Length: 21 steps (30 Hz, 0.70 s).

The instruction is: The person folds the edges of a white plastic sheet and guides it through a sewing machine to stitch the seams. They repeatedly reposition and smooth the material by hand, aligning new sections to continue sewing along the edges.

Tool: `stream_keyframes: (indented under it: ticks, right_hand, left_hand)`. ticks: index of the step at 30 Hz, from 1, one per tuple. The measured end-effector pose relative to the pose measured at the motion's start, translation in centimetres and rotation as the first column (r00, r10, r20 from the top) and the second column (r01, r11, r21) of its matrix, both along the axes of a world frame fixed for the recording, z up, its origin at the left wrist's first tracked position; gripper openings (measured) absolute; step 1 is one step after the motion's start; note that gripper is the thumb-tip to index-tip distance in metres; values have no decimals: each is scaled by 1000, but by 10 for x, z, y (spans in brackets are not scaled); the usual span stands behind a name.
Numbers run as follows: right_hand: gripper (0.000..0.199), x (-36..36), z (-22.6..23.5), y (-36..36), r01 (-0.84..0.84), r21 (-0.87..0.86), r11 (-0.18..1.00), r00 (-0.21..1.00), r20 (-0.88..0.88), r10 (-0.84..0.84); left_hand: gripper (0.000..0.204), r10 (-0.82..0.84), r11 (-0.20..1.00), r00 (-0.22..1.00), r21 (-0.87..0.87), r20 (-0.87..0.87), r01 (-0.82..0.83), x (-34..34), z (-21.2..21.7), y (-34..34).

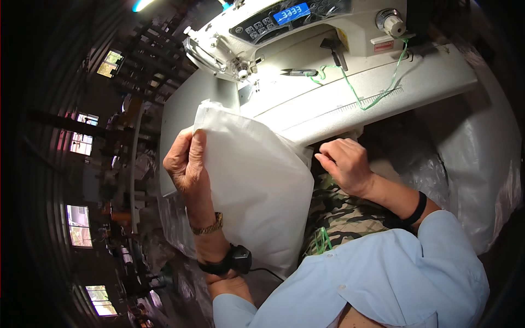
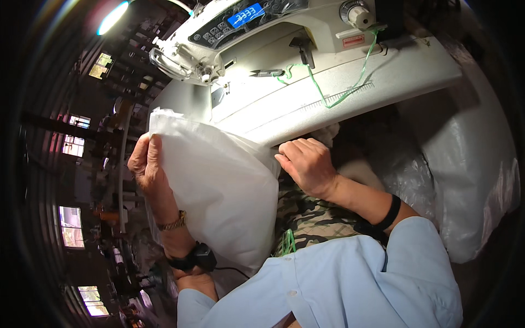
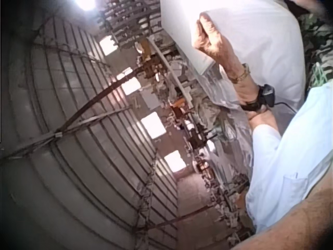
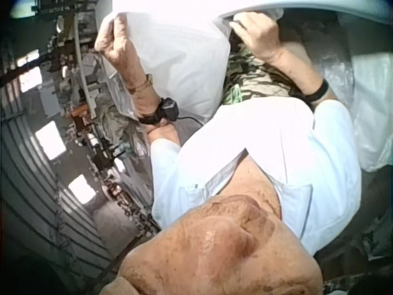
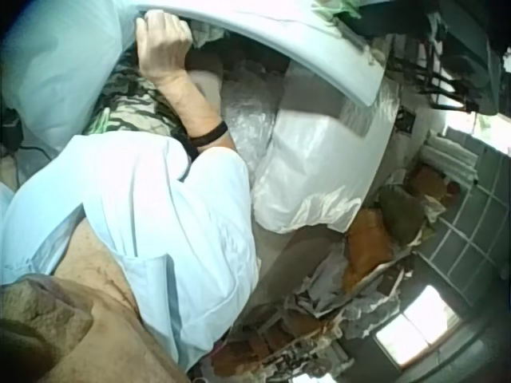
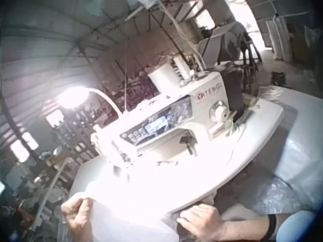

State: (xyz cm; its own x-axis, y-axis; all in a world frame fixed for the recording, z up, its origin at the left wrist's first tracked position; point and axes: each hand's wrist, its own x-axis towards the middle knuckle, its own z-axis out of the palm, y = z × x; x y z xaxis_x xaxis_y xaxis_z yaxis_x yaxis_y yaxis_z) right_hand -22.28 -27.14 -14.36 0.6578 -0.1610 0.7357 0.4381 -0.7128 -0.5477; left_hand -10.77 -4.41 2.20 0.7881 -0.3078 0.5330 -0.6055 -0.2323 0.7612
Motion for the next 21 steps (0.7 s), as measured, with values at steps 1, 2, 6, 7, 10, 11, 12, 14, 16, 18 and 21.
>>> stream_keyframes:
  ticks: [1,2,6,7,10,11,12,14,16,18,21]
  right_hand:
    - [16,-7,4,-1,9,-9,1000,1000,-2,-9]
    - [14,-10,8,-1,-17,27,1000,1000,2,17]
    - [20,-12,17,1,-282,446,849,828,-334,451]
    - [18,-11,18,4,-303,489,818,769,-381,513]
    - [18,-12,20,3,-376,651,660,594,-377,711]
    - [18,-12,19,2,-388,659,645,559,-388,733]
    - [20,-11,18,0,-384,663,643,524,-417,743]
    - [22,-10,15,-4,-440,744,503,424,-321,847]
    - [29,-7,10,-4,-516,810,278,284,-145,948]
    - [32,-2,5,-2,-477,850,224,206,-140,968]
    - [34,5,2,7,-449,886,120,47,-110,993]
  left_hand:
    - [17,-4,1000,1000,25,-5,4,0,0,0]
    - [17,-1,1000,1000,31,-12,1,1,0,0]
    - [17,-67,997,998,-47,-7,67,4,-3,-1]
    - [17,-45,998,999,-46,-18,44,4,-3,-1]
    - [17,-82,996,997,-23,0,82,4,-2,1]
    - [17,-94,996,996,-11,-1,94,4,-1,2]
    - [19,-94,995,995,-8,24,95,4,-1,2]
    - [20,-93,996,994,-3,49,94,4,0,3]
    - [20,-93,995,996,-22,0,93,2,0,2]
    - [19,-94,996,996,-1,1,94,0,-1,0]
    - [19,-90,996,996,2,-5,90,-5,-1,-4]
